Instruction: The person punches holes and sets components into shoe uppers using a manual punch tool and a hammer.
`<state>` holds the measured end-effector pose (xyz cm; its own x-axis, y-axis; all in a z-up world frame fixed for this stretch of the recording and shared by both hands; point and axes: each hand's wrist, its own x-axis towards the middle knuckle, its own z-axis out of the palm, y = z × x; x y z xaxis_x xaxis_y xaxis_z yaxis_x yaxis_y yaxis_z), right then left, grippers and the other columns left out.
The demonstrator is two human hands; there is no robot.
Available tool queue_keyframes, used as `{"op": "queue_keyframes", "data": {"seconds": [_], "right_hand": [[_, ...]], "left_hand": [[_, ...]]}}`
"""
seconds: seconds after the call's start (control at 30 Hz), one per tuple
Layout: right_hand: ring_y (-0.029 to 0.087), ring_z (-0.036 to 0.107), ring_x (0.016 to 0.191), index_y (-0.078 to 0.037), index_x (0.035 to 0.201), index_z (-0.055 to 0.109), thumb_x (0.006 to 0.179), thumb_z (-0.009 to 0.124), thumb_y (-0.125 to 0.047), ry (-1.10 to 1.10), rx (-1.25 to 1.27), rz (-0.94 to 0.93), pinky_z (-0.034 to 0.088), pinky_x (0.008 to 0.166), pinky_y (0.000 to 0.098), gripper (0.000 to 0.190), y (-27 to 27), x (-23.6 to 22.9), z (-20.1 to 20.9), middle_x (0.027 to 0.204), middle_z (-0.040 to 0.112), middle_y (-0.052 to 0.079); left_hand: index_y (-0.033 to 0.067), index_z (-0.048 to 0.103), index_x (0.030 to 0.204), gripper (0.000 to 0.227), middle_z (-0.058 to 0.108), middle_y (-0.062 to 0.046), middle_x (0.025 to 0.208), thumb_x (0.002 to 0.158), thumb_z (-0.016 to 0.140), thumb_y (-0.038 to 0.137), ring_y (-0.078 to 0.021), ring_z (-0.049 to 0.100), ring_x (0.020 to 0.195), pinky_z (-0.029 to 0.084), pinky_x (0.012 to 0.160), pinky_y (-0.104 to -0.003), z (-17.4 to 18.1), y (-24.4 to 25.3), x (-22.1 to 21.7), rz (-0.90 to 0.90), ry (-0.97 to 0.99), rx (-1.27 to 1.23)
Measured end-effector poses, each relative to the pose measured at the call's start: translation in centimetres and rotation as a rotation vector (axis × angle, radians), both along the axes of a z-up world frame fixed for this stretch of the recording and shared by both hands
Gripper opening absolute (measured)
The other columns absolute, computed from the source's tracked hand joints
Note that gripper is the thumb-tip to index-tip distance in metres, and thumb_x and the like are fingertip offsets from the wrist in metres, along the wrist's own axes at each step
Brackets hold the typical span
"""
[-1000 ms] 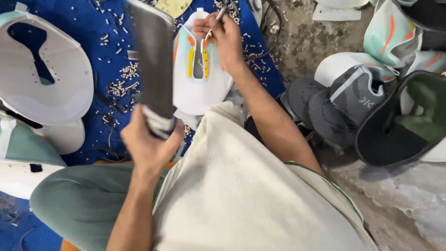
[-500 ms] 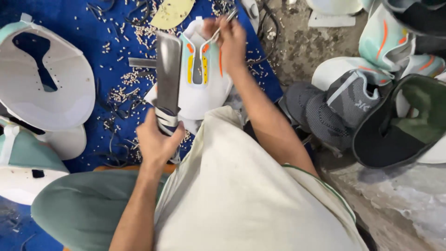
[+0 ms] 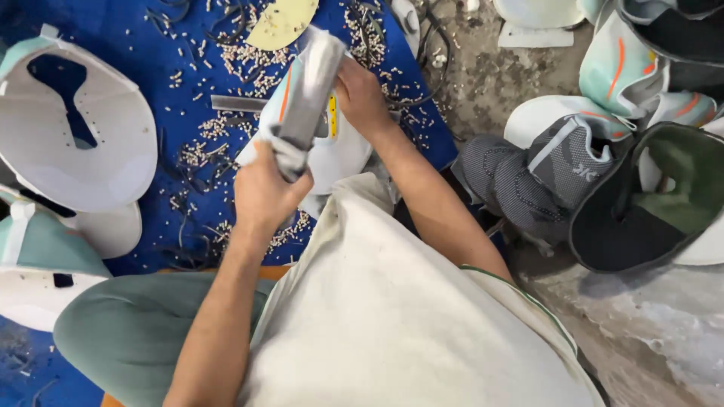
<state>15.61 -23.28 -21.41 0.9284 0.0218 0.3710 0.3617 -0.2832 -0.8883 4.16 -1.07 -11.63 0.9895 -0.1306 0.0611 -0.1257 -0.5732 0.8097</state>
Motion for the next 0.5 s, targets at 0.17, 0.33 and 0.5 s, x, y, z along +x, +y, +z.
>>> {"op": "queue_keyframes", "data": {"seconds": [0.17,0.33,0.5], "right_hand": [[0.022,0.075,0.092,-0.002,0.100,0.068,0.108,0.059,-0.015,0.268,0.680,-0.097,0.063,0.079,0.0351,0.018,-2.7,2.7,-4.2,0.105,0.078,0.013],[0.021,0.074,0.100,0.001,0.103,0.065,0.104,0.061,-0.005,0.503,0.564,0.227,0.062,0.087,0.0332,0.008,1.6,-0.3,-1.5,0.107,0.076,0.015],[0.019,0.076,0.104,0.002,0.103,0.064,0.105,0.060,-0.008,0.581,0.395,0.409,0.062,0.089,0.0316,0.010,3.8,-1.8,-3.5,0.111,0.077,0.014]], "left_hand": [[-0.0016,0.065,0.114,0.050,0.076,-0.015,0.092,0.075,0.083,0.024,-0.0249,0.075,0.082,0.057,0.071,-0.035,0.9,1.9,-5.3,0.151,0.183,-0.014],[-0.0007,0.063,0.102,0.040,0.068,-0.007,0.077,0.080,0.085,0.023,-0.0146,0.060,0.067,0.054,0.066,-0.030,6.8,3.2,-8.2,0.268,0.178,-0.089],[0.0027,0.054,0.118,0.058,0.065,-0.007,0.092,0.074,0.086,0.023,-0.0130,0.063,0.074,0.056,0.065,-0.028,11.5,4.0,-10.1,0.293,0.030,-0.296]]}}
